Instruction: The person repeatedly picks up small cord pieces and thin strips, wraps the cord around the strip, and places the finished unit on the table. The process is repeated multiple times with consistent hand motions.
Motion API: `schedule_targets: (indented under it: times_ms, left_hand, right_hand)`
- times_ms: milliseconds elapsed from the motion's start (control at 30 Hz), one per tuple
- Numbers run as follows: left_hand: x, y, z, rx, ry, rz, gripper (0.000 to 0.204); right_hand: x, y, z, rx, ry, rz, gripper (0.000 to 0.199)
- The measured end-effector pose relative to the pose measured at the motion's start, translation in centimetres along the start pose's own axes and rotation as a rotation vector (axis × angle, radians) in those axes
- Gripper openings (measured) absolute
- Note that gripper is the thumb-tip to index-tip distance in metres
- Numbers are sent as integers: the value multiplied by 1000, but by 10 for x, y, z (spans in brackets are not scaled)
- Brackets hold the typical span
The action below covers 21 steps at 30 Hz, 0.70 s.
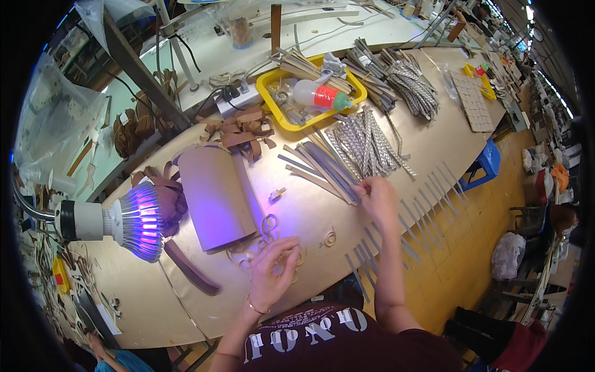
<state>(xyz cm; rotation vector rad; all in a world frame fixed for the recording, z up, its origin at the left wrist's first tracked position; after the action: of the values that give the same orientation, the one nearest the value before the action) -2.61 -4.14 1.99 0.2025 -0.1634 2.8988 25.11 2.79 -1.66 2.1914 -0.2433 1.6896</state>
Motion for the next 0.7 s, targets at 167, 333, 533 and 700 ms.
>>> schedule_targets:
  times_ms: [167,333,533,700]
  left_hand:
    - [-8,-7,2,71,39,-33,22]
    - [-16,-40,5,87,444,131,38]
    - [6,-51,19,77,623,203,36]
    - [8,-43,32,-279,14,291,37]
  right_hand:
    - [25,24,-4,120,-35,289,20]
    - [50,60,-19,426,-367,-97,18]
    - [51,83,-44,634,-490,-440,19]
    - [55,91,-68,477,-427,235,10]
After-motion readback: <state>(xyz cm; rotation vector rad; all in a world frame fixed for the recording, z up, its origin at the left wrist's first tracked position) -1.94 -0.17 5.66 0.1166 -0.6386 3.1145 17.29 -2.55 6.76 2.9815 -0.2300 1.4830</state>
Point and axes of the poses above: each hand's wrist, its own y-axis away from the middle knuckle, its own x-axis out of the back of the hand, z = x × y, the point moved 2 cm from there along -y, towards the middle knuckle, and after that the axes turned 14 degrees about y, right-handed, at the moved point
